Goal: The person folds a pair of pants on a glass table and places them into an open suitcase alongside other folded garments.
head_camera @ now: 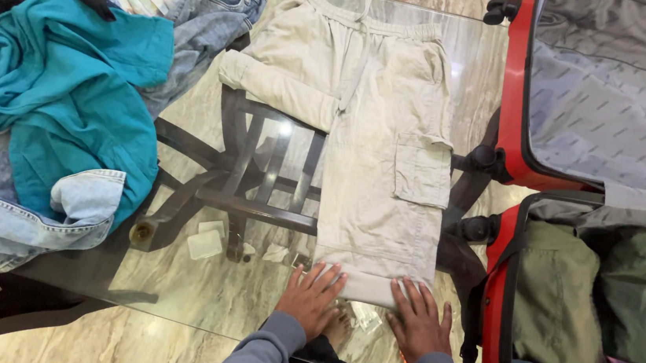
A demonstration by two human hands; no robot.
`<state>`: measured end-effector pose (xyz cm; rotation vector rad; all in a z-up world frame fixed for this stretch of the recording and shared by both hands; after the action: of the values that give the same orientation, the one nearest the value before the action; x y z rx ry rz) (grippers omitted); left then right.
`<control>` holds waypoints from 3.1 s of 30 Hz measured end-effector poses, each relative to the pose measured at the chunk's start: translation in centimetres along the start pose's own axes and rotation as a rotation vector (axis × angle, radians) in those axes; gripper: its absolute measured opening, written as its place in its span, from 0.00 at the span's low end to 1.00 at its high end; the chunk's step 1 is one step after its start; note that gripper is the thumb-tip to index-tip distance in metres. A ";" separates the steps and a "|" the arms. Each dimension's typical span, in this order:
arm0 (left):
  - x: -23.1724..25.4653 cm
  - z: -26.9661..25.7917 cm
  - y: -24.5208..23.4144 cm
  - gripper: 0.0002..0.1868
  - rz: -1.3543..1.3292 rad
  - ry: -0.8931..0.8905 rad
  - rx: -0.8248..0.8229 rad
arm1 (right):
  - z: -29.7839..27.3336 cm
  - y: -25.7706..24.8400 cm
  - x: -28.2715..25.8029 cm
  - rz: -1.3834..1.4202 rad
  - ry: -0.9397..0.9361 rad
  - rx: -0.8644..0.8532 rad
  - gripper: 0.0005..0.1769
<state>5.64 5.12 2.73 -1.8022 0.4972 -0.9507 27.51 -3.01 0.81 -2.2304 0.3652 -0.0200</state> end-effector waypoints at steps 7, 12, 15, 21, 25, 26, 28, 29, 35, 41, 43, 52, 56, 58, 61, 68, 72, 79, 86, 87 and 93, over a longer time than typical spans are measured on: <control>-0.9 1.7 0.4 0.22 0.009 -0.012 0.127 | -0.2 -2.2 0.9 0.065 -0.033 0.088 0.35; -1.3 2.5 -0.5 0.16 -0.091 -0.010 0.015 | -0.2 -3.5 1.3 0.173 -0.019 0.064 0.27; -1.8 3.4 -1.0 0.15 -0.130 -0.042 -0.098 | 0.1 -4.6 1.9 0.233 0.010 0.006 0.20; -3.3 6.1 -2.8 0.13 -0.295 -0.233 -0.201 | 2.3 -6.9 2.7 0.270 0.085 -0.091 0.17; -3.6 6.2 -4.1 0.13 -0.337 -0.332 -0.083 | 3.5 -7.2 3.6 0.307 0.051 0.087 0.23; -3.5 6.2 -4.1 0.14 -0.337 -0.366 -0.077 | 3.7 -7.1 3.8 0.295 0.052 0.135 0.25; -3.4 6.1 -4.3 0.17 -0.300 -0.382 -0.007 | 4.4 -6.9 3.4 0.122 0.063 0.236 0.25; -3.1 5.9 -4.4 0.20 -0.262 -0.364 0.055 | 4.6 -6.7 3.2 0.034 0.068 0.284 0.25; -1.5 6.3 -0.8 0.35 0.111 -0.023 -0.119 | 4.1 -3.3 0.6 -0.069 -0.157 0.371 0.24; -3.4 6.2 0.8 0.39 0.062 -0.136 -0.207 | 4.3 -2.2 0.9 -0.112 -0.073 0.008 0.44; -3.3 5.9 1.2 0.37 0.057 -0.150 -0.184 | 4.2 -2.5 0.6 -0.084 -0.103 0.034 0.45; -3.0 5.8 0.1 0.25 0.196 -0.052 0.057 | 3.4 -4.1 0.5 -0.001 -0.081 0.153 0.35; -3.5 6.2 -0.4 0.21 0.116 -0.041 0.022 | 4.1 -5.0 1.2 0.072 -0.061 0.128 0.24; -3.9 6.9 -0.8 0.18 0.039 -0.046 0.020 | 4.4 -5.5 1.4 0.136 -0.101 0.155 0.23; -4.7 8.1 -1.8 0.14 -0.046 -0.086 -0.015 | 4.9 -6.9 1.8 0.174 -0.118 0.178 0.21; -5.2 9.7 -3.5 0.13 -0.089 -0.239 -0.150 | 5.9 -10.3 1.4 0.146 -0.123 0.140 0.16; -5.7 9.9 -3.7 0.14 -0.190 -0.264 -0.109 | 5.9 -11.5 1.4 0.191 -0.019 0.115 0.19; -2.2 9.4 -2.0 0.22 0.289 -0.014 0.161 | 7.3 -12.7 0.4 0.062 0.014 0.128 0.17; -2.0 8.5 -0.9 0.48 0.147 -0.101 -0.074 | 8.4 -9.9 0.4 -0.169 0.066 0.119 0.23; -2.1 8.6 -0.9 0.50 0.146 -0.105 -0.079 | 8.7 -9.0 0.7 -0.076 -0.005 0.151 0.29; -2.6 8.8 -0.2 0.52 0.067 -0.148 -0.141 | 10.2 -3.6 5.5 0.001 0.030 0.059 0.54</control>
<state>11.05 12.13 0.20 -1.9533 0.5392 -0.7457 35.05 5.36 -3.52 -2.1737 0.3774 -0.0629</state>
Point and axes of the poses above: each hand's wrist, its own z-axis towards the middle knuckle, its own y-axis out of the palm, x = y × z, the point moved 6 cm from there along z, towards the middle knuckle, and after that the axes turned 14 degrees about -x, right-handed, at the moved point
